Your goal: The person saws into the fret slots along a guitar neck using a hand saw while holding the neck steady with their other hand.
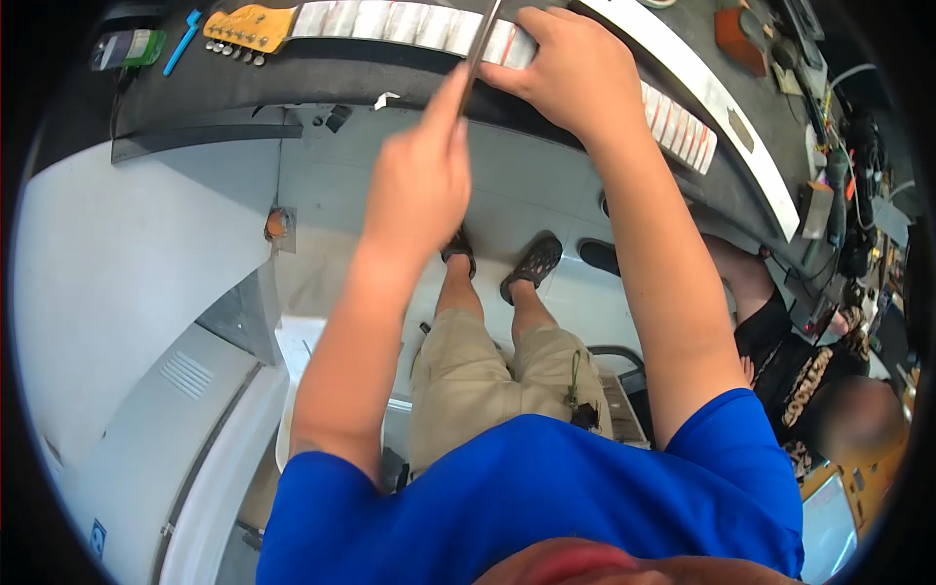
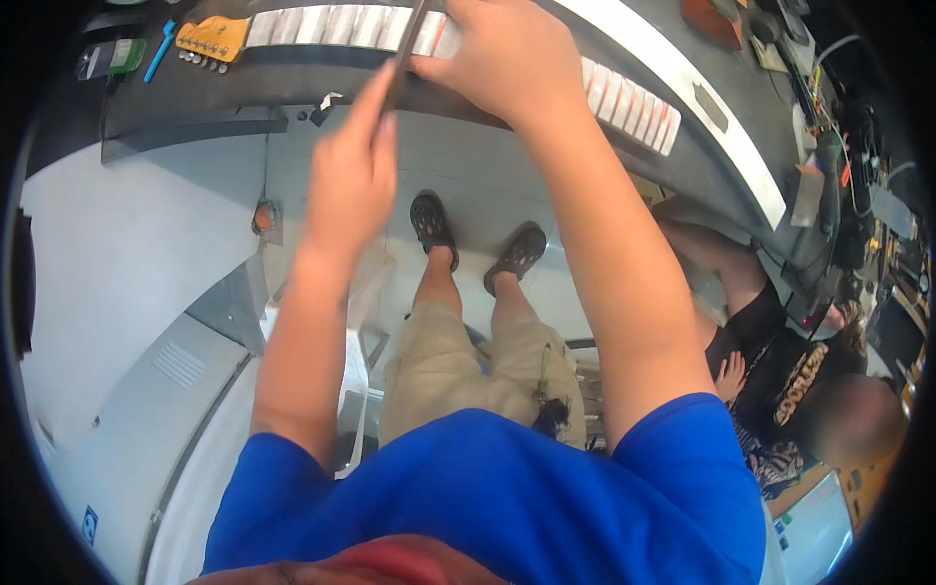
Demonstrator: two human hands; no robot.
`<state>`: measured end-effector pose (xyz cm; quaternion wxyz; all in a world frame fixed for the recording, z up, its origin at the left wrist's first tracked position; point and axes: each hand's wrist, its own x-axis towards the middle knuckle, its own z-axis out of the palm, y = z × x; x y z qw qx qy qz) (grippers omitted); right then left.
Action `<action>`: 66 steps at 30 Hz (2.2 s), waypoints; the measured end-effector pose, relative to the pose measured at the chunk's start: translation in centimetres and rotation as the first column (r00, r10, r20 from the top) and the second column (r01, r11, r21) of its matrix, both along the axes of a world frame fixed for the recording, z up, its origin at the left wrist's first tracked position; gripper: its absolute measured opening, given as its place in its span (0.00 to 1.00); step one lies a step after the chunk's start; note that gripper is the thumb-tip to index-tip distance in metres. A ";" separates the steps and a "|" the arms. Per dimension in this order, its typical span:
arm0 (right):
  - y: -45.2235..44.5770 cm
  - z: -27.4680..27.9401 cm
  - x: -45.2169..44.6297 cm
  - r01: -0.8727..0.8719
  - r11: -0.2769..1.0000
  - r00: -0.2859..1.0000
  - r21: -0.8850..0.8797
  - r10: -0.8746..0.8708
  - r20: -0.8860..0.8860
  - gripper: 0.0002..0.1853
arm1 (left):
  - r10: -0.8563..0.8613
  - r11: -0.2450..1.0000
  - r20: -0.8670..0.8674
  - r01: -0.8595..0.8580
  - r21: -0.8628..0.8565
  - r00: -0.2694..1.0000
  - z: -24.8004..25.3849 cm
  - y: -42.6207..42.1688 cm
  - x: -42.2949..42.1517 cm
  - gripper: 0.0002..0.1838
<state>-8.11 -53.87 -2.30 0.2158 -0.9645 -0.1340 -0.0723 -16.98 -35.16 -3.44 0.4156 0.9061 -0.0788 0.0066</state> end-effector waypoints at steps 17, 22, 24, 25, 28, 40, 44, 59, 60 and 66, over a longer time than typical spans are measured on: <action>-1.0 -0.1 -0.3 0.001 1.000 1.000 0.025 -0.001 -0.009 0.24 | -0.017 0.998 0.019 0.016 0.063 1.000 0.8 -1.6 4.2 0.24; -1.2 -2.8 0.3 0.002 1.000 0.999 -0.011 -0.001 0.038 0.31 | 0.040 0.998 -0.172 -0.031 0.057 0.984 2.8 2.1 -6.3 0.29; -1.2 -2.0 0.2 0.008 0.999 1.000 -0.045 -0.009 -0.026 0.31 | 0.075 0.996 -0.314 -0.055 0.071 0.947 4.3 4.0 -12.4 0.30; -1.1 -2.0 0.1 0.008 0.999 0.999 -0.046 -0.009 -0.030 0.31 | 0.079 0.997 -0.353 -0.066 0.049 0.932 4.7 4.8 -14.5 0.30; -1.0 -2.0 0.2 0.014 0.998 1.000 -0.060 -0.016 -0.025 0.31 | 0.088 0.996 -0.400 -0.084 0.026 0.912 5.5 6.2 -16.6 0.29; -0.4 -1.5 0.6 0.017 0.994 0.999 -0.107 -0.021 -0.035 0.29 | 0.083 0.987 -0.288 -0.119 -0.111 0.954 2.5 5.4 -9.7 0.25; -0.3 -1.8 0.3 0.016 0.996 1.000 -0.084 -0.016 -0.001 0.30 | 0.053 0.990 -0.280 -0.086 -0.108 0.959 2.6 5.3 -8.3 0.24; -0.9 -2.2 0.5 0.012 0.999 1.000 -0.050 -0.013 -0.013 0.29 | 0.005 0.987 -0.157 -0.031 -0.160 0.988 2.3 2.3 -5.9 0.29; -0.9 -2.1 0.5 0.010 0.999 1.000 -0.052 -0.011 -0.021 0.29 | -0.013 0.993 -0.186 -0.010 -0.118 0.983 2.7 2.6 -7.3 0.29; -0.9 -1.9 0.3 0.021 0.999 0.999 -0.034 -0.022 -0.027 0.28 | -0.019 1.000 -0.149 0.020 0.003 0.989 2.3 2.7 -9.0 0.28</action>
